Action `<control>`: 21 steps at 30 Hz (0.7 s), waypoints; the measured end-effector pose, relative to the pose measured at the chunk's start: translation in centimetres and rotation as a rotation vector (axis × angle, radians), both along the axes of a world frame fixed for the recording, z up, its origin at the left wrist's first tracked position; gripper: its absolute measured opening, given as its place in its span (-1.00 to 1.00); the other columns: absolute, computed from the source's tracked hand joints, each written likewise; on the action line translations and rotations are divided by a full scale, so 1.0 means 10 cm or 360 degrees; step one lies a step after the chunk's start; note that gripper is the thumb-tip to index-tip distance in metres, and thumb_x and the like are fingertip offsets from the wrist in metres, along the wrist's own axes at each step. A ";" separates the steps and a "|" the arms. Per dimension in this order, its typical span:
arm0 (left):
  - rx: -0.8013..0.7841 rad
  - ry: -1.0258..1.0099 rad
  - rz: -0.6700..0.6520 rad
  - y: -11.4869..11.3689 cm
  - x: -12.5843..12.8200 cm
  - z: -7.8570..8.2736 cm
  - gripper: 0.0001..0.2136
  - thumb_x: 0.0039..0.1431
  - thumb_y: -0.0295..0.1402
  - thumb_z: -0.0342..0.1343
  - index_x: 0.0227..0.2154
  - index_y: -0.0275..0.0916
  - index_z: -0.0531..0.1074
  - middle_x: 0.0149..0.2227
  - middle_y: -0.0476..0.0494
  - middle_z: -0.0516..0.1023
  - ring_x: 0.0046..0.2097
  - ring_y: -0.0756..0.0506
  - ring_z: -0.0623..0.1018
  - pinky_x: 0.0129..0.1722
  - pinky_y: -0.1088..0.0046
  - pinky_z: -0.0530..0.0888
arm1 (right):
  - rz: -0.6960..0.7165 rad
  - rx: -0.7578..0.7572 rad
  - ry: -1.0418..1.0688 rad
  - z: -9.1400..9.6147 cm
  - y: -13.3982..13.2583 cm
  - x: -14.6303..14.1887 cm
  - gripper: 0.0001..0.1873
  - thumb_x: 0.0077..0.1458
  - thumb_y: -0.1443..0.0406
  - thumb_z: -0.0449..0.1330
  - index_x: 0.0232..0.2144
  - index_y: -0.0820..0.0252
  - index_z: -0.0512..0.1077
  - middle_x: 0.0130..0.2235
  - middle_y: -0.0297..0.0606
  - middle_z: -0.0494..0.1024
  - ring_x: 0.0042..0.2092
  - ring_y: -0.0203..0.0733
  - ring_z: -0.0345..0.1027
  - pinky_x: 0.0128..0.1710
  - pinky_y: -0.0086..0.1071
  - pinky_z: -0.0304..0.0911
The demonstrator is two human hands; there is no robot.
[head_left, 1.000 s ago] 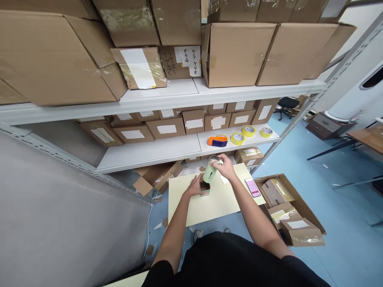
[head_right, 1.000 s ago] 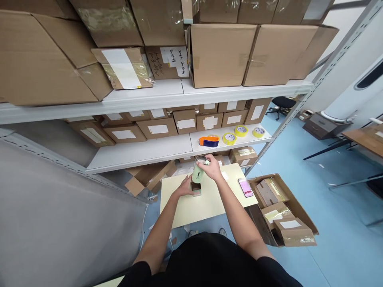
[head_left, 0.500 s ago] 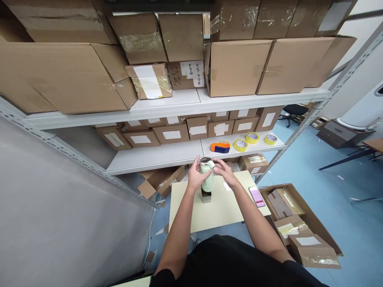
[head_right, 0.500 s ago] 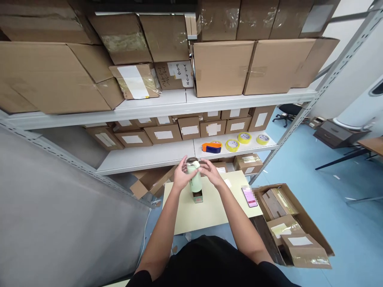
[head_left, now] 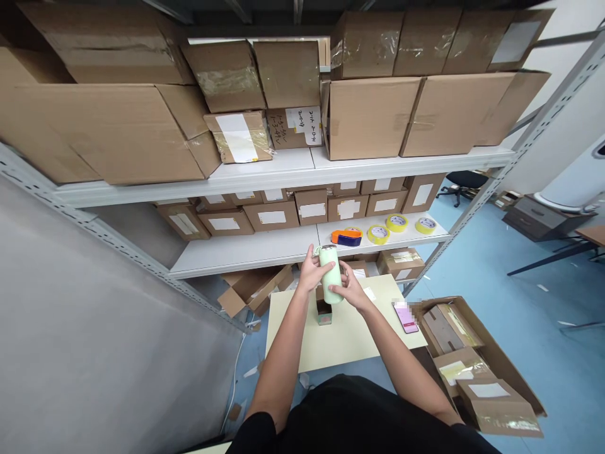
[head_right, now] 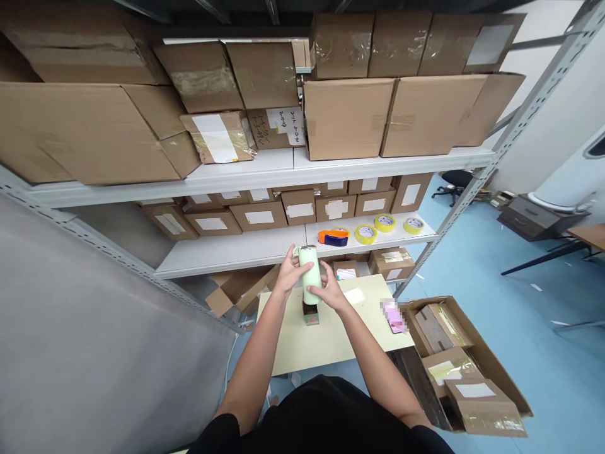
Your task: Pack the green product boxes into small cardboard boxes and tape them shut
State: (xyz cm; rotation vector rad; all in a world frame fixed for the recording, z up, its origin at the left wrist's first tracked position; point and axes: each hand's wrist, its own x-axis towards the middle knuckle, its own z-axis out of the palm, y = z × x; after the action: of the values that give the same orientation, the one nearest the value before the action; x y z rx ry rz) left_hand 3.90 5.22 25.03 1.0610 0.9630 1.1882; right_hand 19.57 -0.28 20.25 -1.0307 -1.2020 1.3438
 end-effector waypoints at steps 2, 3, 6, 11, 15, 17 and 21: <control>-0.0008 -0.0076 -0.0130 0.00 -0.01 0.00 0.34 -0.08 -0.29 0.56 0.54 -0.09 -0.36 0.07 -0.31 0.61 0.06 -0.22 0.61 0.14 0.11 0.51 | 0.0066 -0.0006 0.0044 0.00 -0.02 0.03 0.18 -0.13 0.14 0.52 0.42 -0.05 0.00 -0.08 -0.23 0.63 -0.11 -0.02 0.57 -0.08 -0.09 0.51; 0.0010 -0.0077 -0.0169 -0.01 0.00 0.00 0.36 -0.09 -0.29 0.57 0.53 -0.06 -0.39 0.08 -0.30 0.60 0.08 -0.22 0.61 0.14 0.12 0.51 | 0.0023 0.0023 0.0023 -0.01 -0.04 0.04 0.19 -0.15 0.14 0.53 0.41 -0.05 0.02 -0.09 -0.24 0.62 -0.12 -0.03 0.57 -0.09 -0.10 0.51; 0.0089 0.0046 -0.0118 -0.03 0.01 0.00 0.40 -0.17 -0.31 0.61 0.53 0.00 -0.35 0.11 -0.26 0.57 0.10 -0.21 0.59 0.16 0.17 0.50 | -0.0268 0.0111 -0.0155 -0.03 -0.08 0.02 0.23 -0.22 0.15 0.57 0.41 -0.01 0.06 -0.16 -0.29 0.60 -0.17 -0.05 0.54 -0.07 -0.09 0.50; 0.0019 0.0014 -0.0116 -0.07 0.05 -0.02 0.33 -0.08 -0.24 0.56 0.54 -0.11 -0.35 -0.04 -0.24 0.64 0.02 -0.23 0.63 0.10 0.13 0.53 | -0.0135 0.0026 -0.0058 -0.05 -0.11 0.01 0.23 -0.12 0.13 0.51 0.46 -0.01 -0.05 -0.05 -0.21 0.60 -0.08 -0.01 0.54 -0.02 -0.07 0.50; 0.0063 0.0020 -0.0159 -0.07 0.06 0.00 0.28 -0.06 -0.24 0.55 0.54 -0.06 -0.28 0.11 -0.29 0.57 0.14 -0.24 0.57 0.14 0.16 0.50 | -0.0161 0.0028 -0.0071 -0.03 -0.12 0.04 0.24 -0.16 0.15 0.54 0.45 -0.02 -0.02 -0.01 -0.17 0.60 -0.06 0.00 0.55 -0.02 -0.06 0.50; 0.0097 0.0095 -0.0095 -0.05 0.06 0.02 0.29 -0.11 -0.27 0.58 0.54 -0.04 -0.23 0.14 -0.29 0.54 0.17 -0.25 0.55 0.15 0.18 0.50 | -0.0210 0.0039 -0.0108 -0.03 -0.13 0.04 0.33 -0.20 0.17 0.57 0.48 -0.04 -0.08 -0.01 -0.16 0.60 -0.07 0.00 0.56 0.00 -0.04 0.49; 0.0042 0.0037 -0.0165 -0.01 0.02 0.04 0.30 -0.09 -0.26 0.56 0.54 -0.11 -0.27 0.01 -0.27 0.61 0.07 -0.24 0.61 0.12 0.12 0.52 | -0.0011 0.0051 0.0035 -0.05 -0.13 0.03 0.34 -0.10 0.13 0.52 0.50 -0.11 -0.22 0.01 -0.19 0.59 -0.05 -0.02 0.56 0.00 -0.05 0.48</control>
State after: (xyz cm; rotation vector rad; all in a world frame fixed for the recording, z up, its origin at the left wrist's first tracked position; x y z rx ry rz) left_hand 4.08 5.13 25.43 1.1346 0.9013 1.1084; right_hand 19.89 -1.56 19.78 -0.9941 -1.1989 1.3232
